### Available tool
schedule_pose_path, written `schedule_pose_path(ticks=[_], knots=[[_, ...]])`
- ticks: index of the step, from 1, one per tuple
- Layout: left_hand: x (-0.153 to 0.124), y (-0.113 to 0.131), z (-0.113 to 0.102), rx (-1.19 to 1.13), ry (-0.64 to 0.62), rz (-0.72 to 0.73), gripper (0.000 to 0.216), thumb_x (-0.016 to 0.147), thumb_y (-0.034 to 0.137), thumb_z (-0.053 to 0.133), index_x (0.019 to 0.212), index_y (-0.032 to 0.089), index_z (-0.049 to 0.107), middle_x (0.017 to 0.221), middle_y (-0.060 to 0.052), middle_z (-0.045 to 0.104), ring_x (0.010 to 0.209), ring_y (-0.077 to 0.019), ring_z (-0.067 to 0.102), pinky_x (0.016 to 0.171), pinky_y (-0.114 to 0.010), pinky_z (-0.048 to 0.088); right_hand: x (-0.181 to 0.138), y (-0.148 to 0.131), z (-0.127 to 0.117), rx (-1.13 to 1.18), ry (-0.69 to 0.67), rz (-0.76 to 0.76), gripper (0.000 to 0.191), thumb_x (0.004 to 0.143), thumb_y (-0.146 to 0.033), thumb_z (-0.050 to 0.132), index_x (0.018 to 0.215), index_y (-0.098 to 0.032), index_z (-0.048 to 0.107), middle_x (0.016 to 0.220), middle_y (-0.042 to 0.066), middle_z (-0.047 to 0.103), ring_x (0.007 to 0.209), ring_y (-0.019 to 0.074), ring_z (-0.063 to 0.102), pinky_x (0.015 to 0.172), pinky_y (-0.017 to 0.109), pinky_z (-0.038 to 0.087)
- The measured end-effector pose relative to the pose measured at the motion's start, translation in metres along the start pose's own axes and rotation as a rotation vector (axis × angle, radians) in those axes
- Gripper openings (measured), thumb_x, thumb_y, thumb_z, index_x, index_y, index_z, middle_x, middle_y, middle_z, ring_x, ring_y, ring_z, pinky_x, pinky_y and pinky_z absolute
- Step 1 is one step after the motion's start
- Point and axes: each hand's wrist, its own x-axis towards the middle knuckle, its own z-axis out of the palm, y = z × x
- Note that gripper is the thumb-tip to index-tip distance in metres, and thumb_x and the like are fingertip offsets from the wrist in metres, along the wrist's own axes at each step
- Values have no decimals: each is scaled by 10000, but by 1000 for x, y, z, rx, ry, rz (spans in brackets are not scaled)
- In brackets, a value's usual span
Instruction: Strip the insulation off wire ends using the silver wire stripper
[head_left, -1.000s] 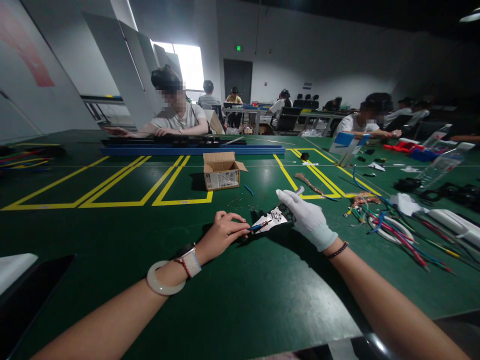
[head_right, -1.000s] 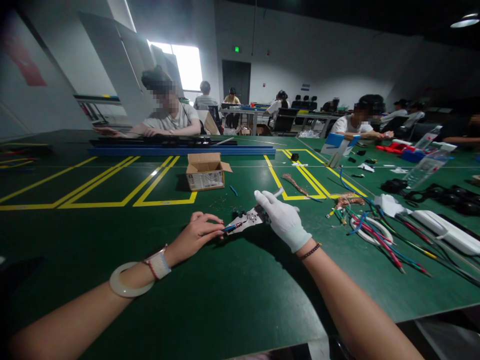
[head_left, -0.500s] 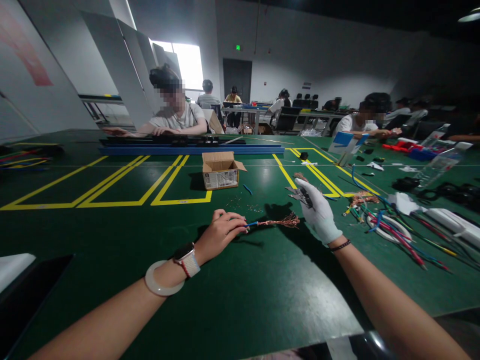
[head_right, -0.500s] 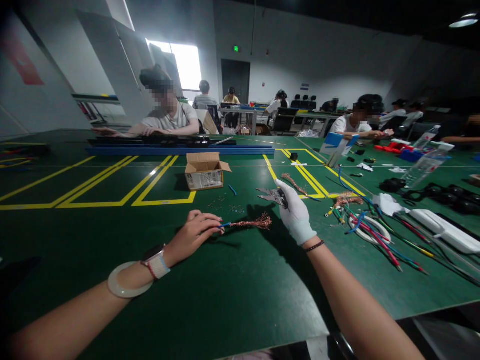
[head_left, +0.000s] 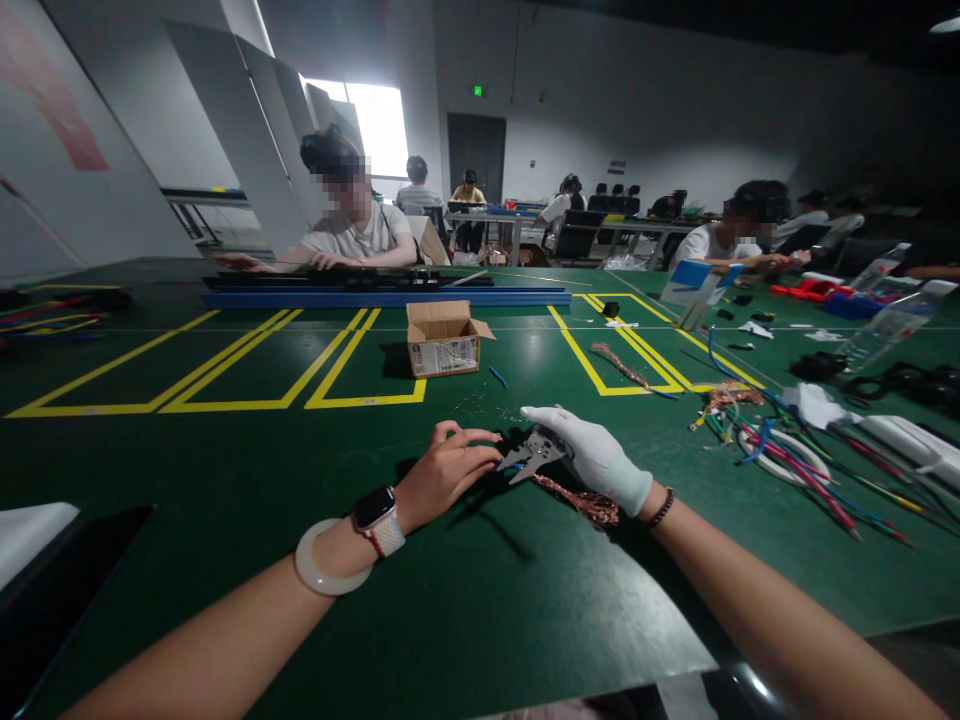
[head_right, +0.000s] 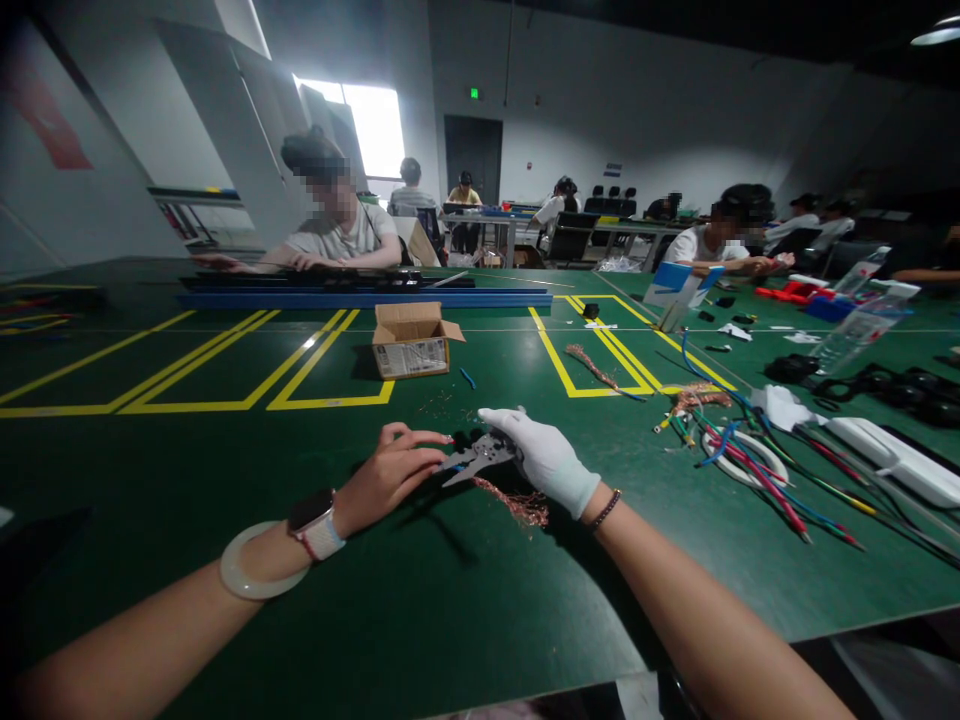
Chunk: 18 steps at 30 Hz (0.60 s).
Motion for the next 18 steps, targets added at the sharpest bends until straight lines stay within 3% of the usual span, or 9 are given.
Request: schedule_pose_path(ticks=[7,10,18], knots=[[0,5,-1,61,44,66,163,965,167,465,1026,169,617,1184,-109,668,1107,-184,606,913,-366,301,3,0,1,-165,-56,-24,676,801,18,358,1434,-219,345,1377,77,516,1231,159,506,1034,353,417],[-1,7,-2,88,48,88,172,966,156,456,1030,165,615,1177,-117,673,1098,-186,616,908,-367,300,4,1,-1,-308,-96,-8,648,823,0,376,1436,-210,346,1316,94,565,1098,182,599,923,335,488],[-3,7,-2,110,48,135,191,963,133,443,1051,175,607,1148,-103,690,1103,-185,619,926,-367,289,7,-7,-5,-572,-162,27,396,892,-106,452,1276,-169,523,1108,117,642,833,188,639,713,290,484]])
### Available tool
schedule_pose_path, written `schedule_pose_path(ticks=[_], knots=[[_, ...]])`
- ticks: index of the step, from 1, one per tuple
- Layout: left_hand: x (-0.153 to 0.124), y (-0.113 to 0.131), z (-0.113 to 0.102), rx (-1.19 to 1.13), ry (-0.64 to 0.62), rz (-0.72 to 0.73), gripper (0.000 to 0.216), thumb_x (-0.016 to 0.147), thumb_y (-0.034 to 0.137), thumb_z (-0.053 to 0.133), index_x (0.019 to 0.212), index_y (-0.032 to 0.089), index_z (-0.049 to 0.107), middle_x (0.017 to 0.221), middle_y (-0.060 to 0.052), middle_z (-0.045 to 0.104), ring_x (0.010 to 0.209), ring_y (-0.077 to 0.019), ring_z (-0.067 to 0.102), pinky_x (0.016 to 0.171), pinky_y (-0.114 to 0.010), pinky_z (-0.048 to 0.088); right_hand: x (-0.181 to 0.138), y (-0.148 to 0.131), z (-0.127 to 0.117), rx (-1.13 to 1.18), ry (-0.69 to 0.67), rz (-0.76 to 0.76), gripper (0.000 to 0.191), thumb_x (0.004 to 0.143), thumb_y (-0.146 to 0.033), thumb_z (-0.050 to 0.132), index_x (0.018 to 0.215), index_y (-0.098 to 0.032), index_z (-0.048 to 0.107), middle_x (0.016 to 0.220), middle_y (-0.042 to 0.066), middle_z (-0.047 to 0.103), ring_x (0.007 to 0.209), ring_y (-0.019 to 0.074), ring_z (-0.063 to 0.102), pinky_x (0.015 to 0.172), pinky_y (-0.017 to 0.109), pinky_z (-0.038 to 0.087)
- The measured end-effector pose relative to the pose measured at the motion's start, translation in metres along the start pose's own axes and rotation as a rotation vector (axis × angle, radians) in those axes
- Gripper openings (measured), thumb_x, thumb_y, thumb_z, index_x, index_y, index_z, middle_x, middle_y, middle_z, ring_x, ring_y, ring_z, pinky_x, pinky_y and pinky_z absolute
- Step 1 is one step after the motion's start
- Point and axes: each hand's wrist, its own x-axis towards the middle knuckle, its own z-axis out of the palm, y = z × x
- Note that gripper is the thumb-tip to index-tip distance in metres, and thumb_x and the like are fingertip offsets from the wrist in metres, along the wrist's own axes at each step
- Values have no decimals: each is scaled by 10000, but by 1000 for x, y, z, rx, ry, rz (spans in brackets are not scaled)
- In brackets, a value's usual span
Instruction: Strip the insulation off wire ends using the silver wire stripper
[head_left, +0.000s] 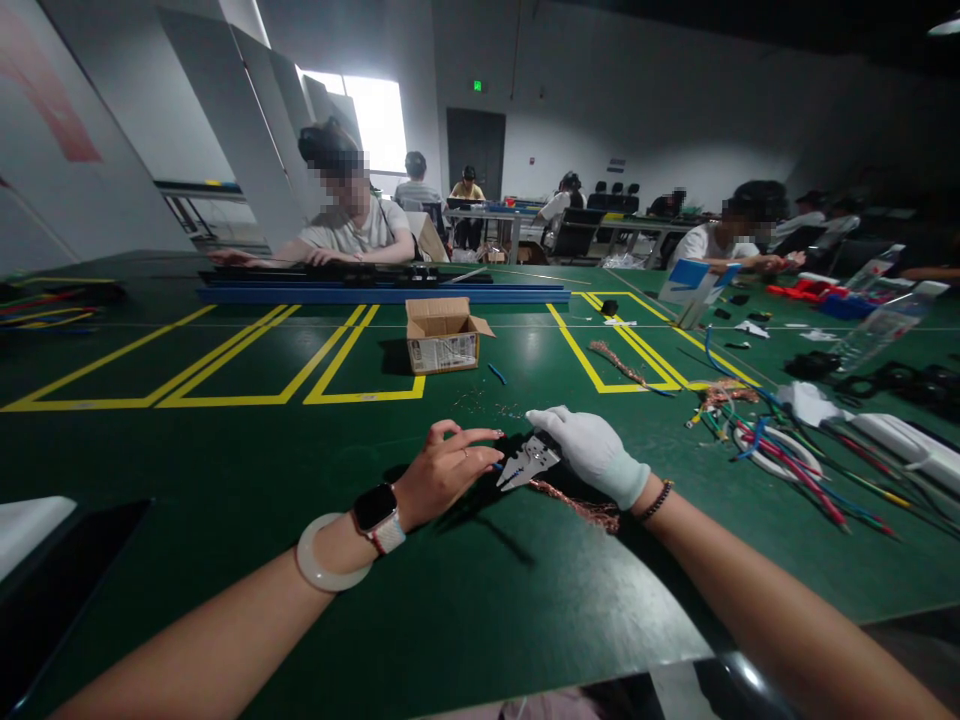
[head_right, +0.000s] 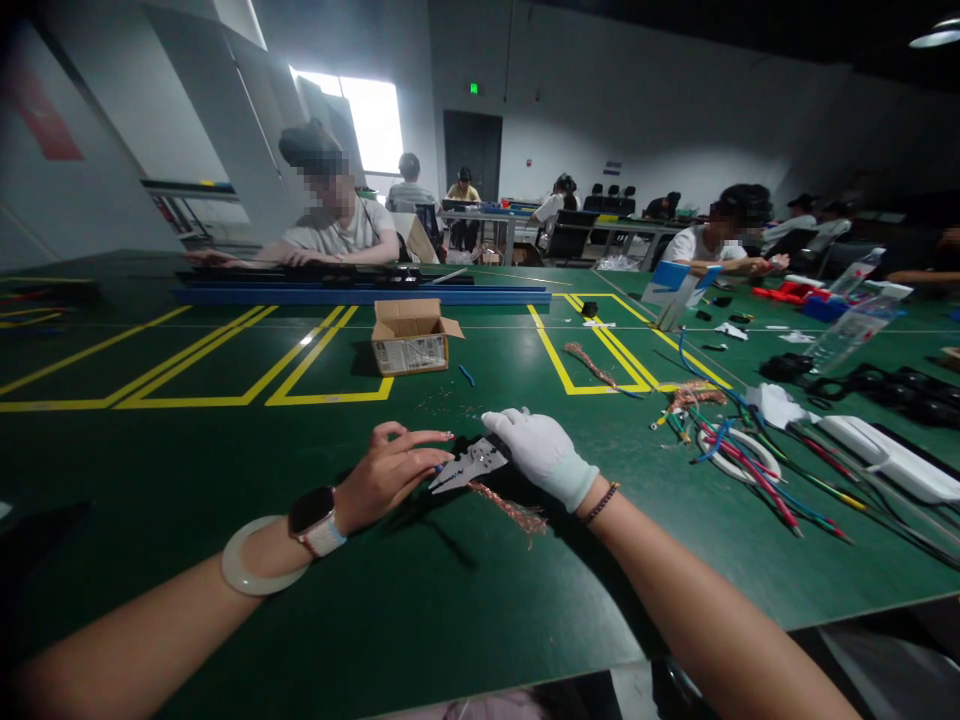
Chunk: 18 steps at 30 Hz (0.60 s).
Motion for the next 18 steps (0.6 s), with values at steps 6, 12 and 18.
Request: schedule_pose_path(ticks=[6,12,18], knots=[[0,-1,1,3,-24,-35,229,969,137,430,1090,199,614,1131,-86,698,1118,-190,605,930,-378,280,-1,-4,-1,22,-39,37,341,903,-165,484,1238,-195,541,1044,88,640,807,165,625,693,258,464],[1,-3,1,-4,2,-56,183,964,218,486,1018,227,661,1082,-38,720,1122,-215,562,907,-392,268,-5,3,5,185,132,108,536,852,-47,426,1361,-210,414,1187,85,597,968,171,617,780,268,500],[-1,-4,2,70,7,-59,248,969,215,453,1054,228,685,918,-48,723,958,-208,559,870,-385,298,-6,2,6,302,159,122,627,779,6,423,1362,-225,419,1195,72,601,995,172,623,795,274,523]])
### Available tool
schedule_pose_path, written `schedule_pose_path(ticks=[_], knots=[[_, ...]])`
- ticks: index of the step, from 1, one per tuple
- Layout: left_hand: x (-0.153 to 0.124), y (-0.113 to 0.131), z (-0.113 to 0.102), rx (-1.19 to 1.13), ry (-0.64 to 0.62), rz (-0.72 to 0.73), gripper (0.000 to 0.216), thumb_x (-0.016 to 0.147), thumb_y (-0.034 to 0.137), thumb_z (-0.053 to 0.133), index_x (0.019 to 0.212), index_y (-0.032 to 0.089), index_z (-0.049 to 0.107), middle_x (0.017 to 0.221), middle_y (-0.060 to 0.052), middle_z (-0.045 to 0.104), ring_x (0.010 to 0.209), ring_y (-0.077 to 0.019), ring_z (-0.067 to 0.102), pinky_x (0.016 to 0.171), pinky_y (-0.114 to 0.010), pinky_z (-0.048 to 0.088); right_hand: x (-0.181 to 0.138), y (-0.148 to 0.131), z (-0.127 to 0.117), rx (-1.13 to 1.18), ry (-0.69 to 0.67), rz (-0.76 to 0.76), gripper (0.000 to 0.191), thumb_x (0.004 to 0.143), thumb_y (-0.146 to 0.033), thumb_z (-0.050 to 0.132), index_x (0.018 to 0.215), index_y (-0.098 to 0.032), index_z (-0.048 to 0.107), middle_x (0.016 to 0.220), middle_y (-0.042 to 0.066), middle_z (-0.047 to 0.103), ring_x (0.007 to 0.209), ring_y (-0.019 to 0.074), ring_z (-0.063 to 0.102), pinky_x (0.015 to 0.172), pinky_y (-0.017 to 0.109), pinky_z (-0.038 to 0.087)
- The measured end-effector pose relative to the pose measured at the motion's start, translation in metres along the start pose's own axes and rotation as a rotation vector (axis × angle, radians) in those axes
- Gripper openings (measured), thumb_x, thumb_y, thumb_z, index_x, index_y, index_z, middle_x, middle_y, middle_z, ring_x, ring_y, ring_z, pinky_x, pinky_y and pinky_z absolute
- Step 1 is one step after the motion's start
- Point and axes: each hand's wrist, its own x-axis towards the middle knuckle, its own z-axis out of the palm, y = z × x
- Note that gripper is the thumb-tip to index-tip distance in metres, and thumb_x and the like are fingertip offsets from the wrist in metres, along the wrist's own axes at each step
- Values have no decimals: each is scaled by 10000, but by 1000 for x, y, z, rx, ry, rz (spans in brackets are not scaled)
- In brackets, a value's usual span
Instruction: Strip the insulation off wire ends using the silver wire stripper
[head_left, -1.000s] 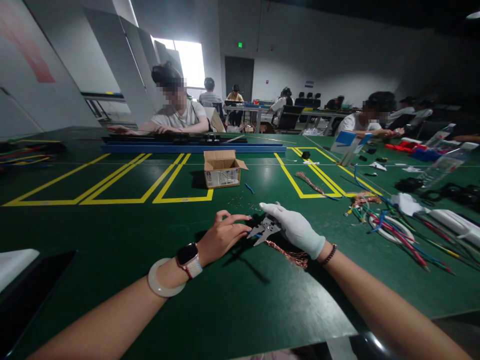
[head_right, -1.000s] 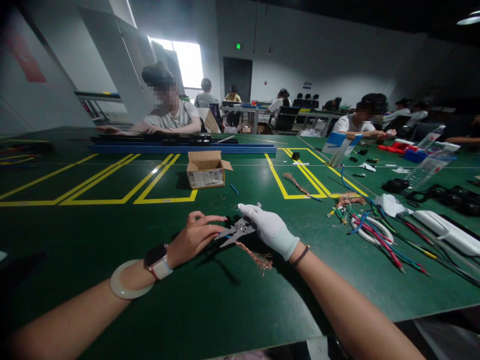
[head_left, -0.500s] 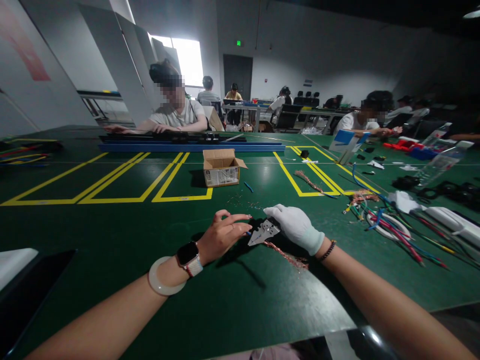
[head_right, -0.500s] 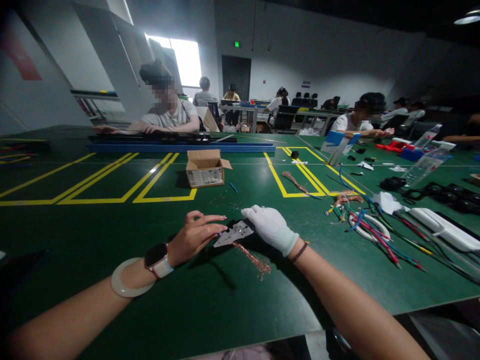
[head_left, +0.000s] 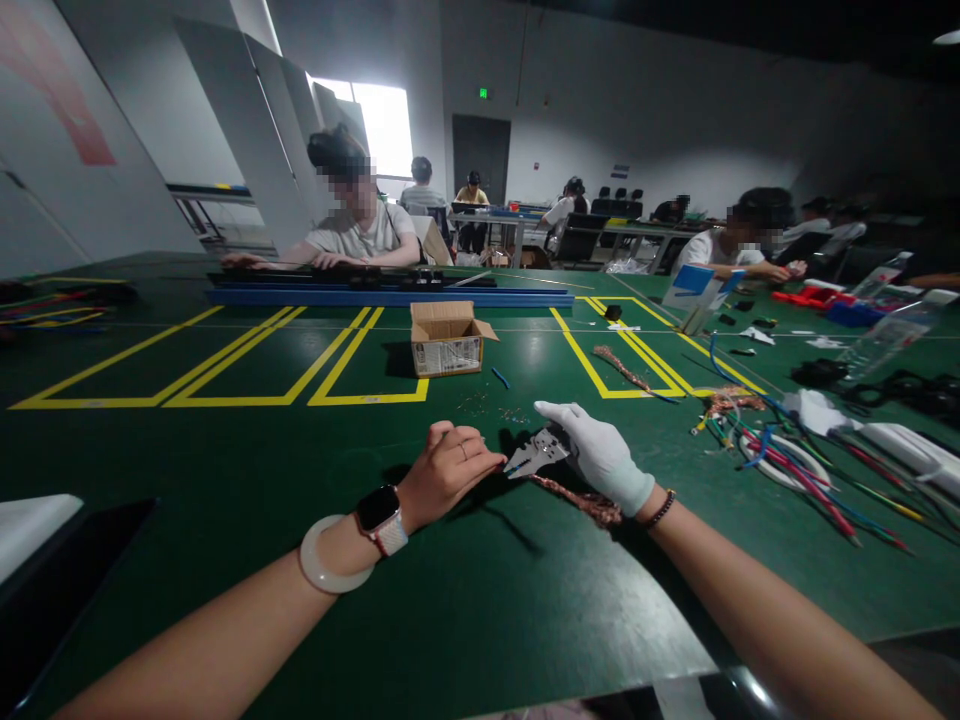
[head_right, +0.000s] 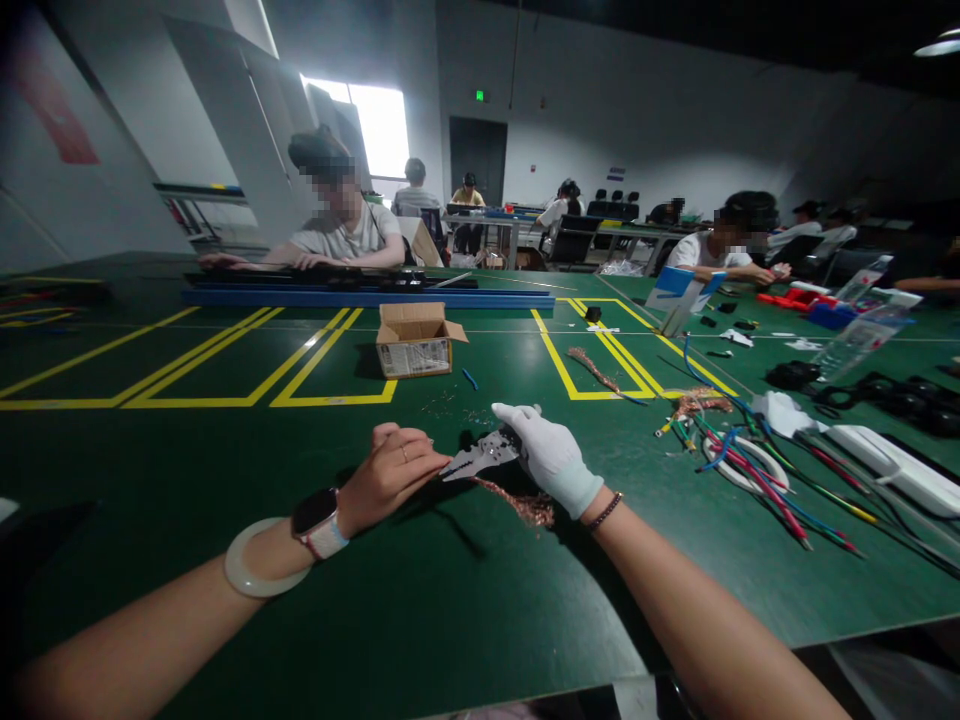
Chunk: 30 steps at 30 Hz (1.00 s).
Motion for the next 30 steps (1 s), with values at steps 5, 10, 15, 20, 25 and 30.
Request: schedule_pose_path(ticks=[5,10,15,20,25,30], knots=[[1,2,-1,8,14,24,260,970,191,429,1025,203,683,887,-58,716,919,-207,578,844,-383,311,1,-5,4,28,25,-25,643,793,-9,418,1384,-262,399,1253,64,581,1078,174,595,869,297,515],[3,0,-3,-24,88,18,195,953,189,487,1016,181,671,895,-52,731,882,-194,607,841,-375,326,-1,-4,-1,103,88,32,696,736,8,424,1382,-251,403,1237,57,585,1091,176,588,911,304,498],[3,-2,-3,-38,98,0,176,942,196,519,1025,201,674,923,-45,746,897,-190,625,849,-375,334,-2,1,-1,165,116,49,624,796,-58,448,1387,-256,406,1295,59,558,1135,172,569,976,330,463],[3,-2,-4,-26,77,-1,174,938,191,529,1028,215,676,964,-28,752,915,-193,622,847,-381,330,-1,1,2,158,60,-5,624,793,-35,441,1377,-253,411,1322,51,548,1203,167,524,1042,355,409],[3,-2,-4,-8,81,15,177,933,189,538,1032,223,681,982,-13,753,906,-194,597,849,-380,318,1,-1,3,65,-62,-30,660,778,13,420,1391,-229,394,1352,60,530,1184,181,539,1003,339,441],[3,0,-5,0,122,52,161,929,188,546,999,204,690,946,-6,759,855,-191,564,844,-368,318,5,-1,6,-119,-158,-44,643,814,-27,424,1426,-214,361,1332,102,535,982,186,630,822,303,518]])
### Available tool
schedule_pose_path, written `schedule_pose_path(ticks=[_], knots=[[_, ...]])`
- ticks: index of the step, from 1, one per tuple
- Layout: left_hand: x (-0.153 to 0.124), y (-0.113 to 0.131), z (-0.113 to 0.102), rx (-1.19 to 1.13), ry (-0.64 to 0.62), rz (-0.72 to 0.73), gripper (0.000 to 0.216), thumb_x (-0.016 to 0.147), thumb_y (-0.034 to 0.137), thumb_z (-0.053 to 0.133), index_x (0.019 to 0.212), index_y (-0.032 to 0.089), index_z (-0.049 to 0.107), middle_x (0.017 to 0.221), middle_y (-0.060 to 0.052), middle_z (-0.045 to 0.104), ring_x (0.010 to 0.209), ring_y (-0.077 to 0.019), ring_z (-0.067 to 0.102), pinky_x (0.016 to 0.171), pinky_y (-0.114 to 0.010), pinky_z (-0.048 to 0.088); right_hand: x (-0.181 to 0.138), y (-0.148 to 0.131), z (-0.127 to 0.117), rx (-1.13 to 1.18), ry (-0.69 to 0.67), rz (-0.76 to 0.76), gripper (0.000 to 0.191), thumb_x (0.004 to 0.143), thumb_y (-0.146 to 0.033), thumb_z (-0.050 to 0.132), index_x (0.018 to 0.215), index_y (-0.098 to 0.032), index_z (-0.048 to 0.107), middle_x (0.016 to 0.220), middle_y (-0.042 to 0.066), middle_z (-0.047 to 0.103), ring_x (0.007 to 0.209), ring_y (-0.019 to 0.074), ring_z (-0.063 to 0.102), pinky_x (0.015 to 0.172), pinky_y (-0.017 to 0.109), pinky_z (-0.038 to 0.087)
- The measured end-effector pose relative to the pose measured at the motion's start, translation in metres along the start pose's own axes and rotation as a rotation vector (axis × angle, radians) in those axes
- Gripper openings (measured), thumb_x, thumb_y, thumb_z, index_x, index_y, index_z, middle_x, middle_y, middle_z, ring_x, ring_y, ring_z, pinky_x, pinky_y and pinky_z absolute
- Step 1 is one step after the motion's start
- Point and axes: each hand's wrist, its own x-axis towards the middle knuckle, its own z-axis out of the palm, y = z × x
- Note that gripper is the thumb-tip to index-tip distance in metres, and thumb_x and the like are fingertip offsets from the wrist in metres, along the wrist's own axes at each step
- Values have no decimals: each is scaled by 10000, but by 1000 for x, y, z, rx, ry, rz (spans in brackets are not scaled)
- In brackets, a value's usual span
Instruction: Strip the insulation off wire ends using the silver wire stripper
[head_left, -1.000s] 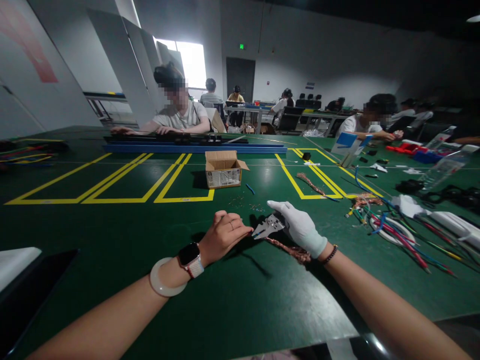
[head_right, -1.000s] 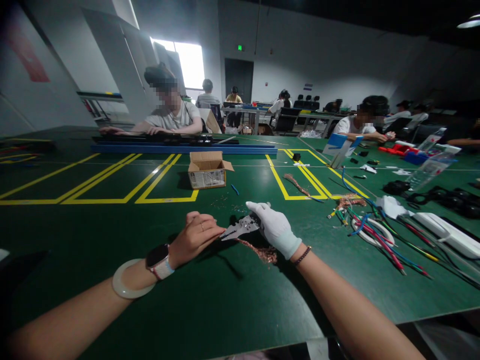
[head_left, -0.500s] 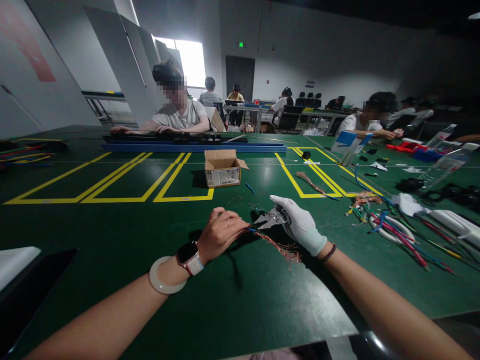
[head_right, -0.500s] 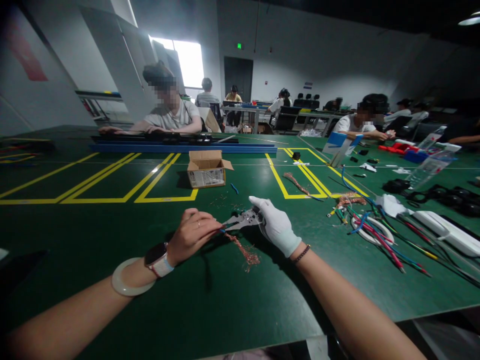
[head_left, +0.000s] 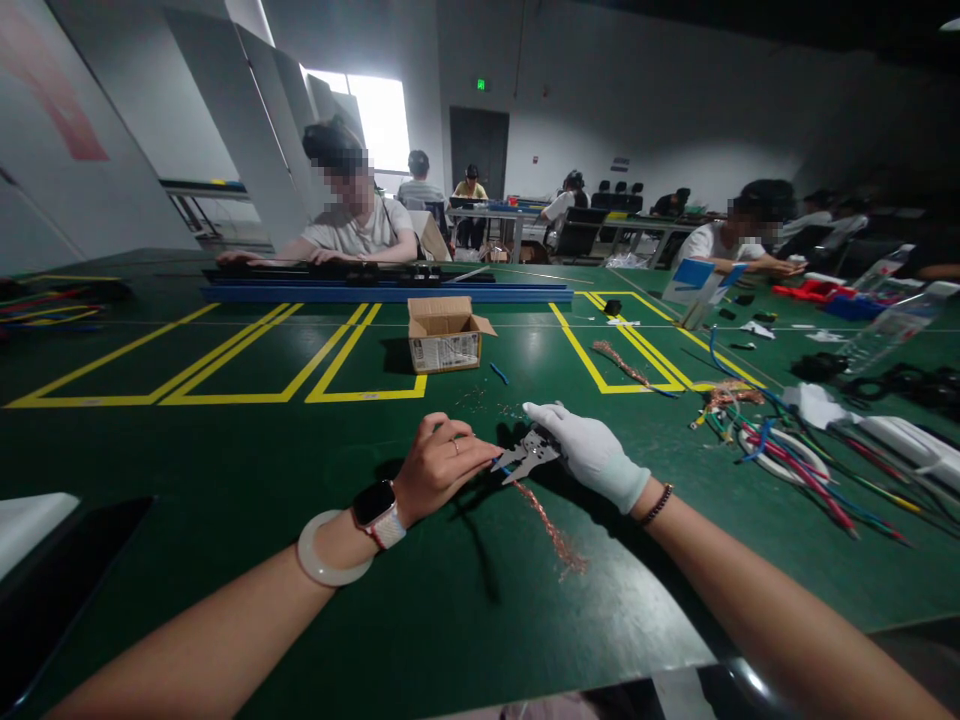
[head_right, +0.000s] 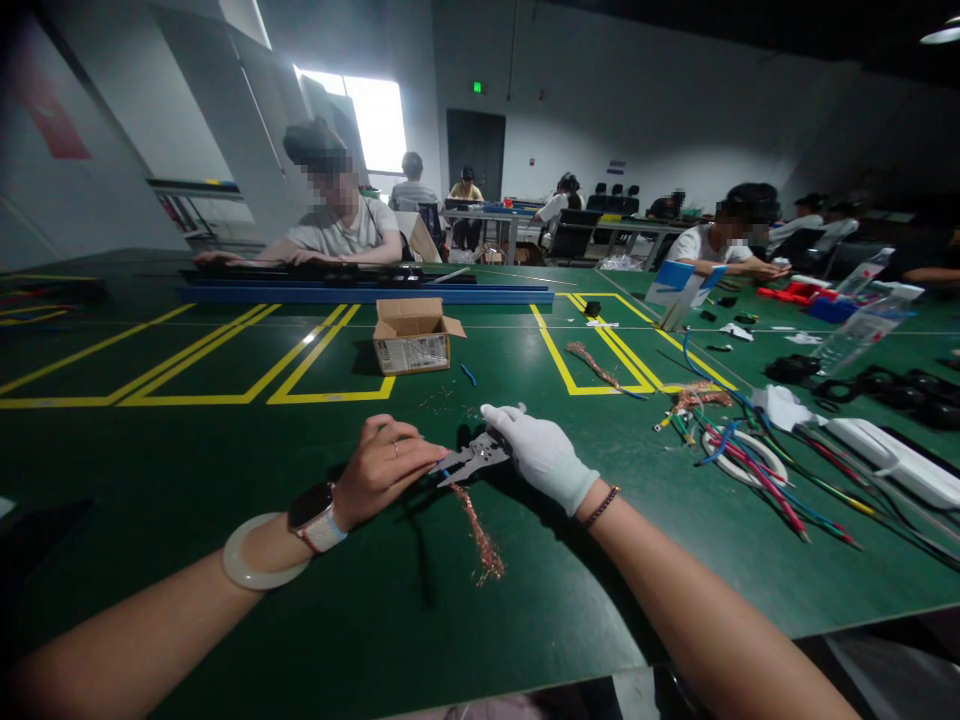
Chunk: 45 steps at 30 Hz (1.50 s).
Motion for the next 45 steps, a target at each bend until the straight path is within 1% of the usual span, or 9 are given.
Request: schedule_pose_path(ticks=[6,13,18,23,27,31,37,42,45], knots=[[-1,0,0,-14,-3,32,176,933,176,529,1014,203,683,959,-8,759,842,-196,547,840,-374,309,4,-5,-4,-239,7,-30,481,890,-76,396,1363,-153,440,1238,131,584,903,205,611,780,326,483],[-3,-3,2,-23,-20,40,191,940,186,510,1031,205,676,999,-14,752,863,-205,547,851,-387,297,6,-12,-7,-356,-6,-23,341,934,-155,419,1261,-182,510,1111,108,620,863,201,567,769,313,403],[-4,-5,2,-7,-50,-3,208,946,200,500,1044,227,681,1016,-13,748,883,-206,554,861,-389,298,6,-13,-8,-386,-34,2,277,947,-182,410,1189,-186,545,1022,93,625,827,198,551,726,308,356],[-3,-5,3,-4,-40,10,196,945,194,505,1049,214,670,1017,-17,747,911,-216,568,862,-397,300,4,-12,-10,-383,-66,17,238,937,-200,438,1130,-190,578,940,72,621,801,194,550,677,304,324],[-1,-6,5,-37,-81,-20,202,956,200,485,1049,214,664,1040,-33,739,1025,-221,590,911,-410,298,3,-12,-12,-341,-57,64,200,914,-203,476,1057,-196,615,863,57,610,754,182,550,641,294,313],[-1,-6,8,-117,-133,-70,207,955,196,471,1050,200,655,1092,-68,711,1103,-208,587,960,-406,315,-1,-6,-10,-196,39,78,241,891,-190,499,1102,-208,613,917,57,633,774,170,567,667,271,356],[1,-4,8,-204,-254,-132,201,938,222,494,1041,199,665,977,-59,717,978,-198,609,939,-396,321,-6,10,-2,87,248,112,411,831,-31,432,1171,-216,569,1045,40,643,894,148,600,757,242,447],[4,-3,4,-245,-249,-260,189,908,252,527,999,198,683,894,-45,699,880,-186,599,908,-392,340,-7,16,2,125,241,155,487,760,6,457,1174,-225,565,1073,33,642,916,148,604,810,257,475],[4,-3,5,-271,-223,-284,191,911,256,519,983,193,684,881,-41,693,850,-180,594,894,-389,355,-8,14,0,97,228,193,508,743,-12,485,1193,-236,556,1086,32,640,917,154,608,835,277,478]])
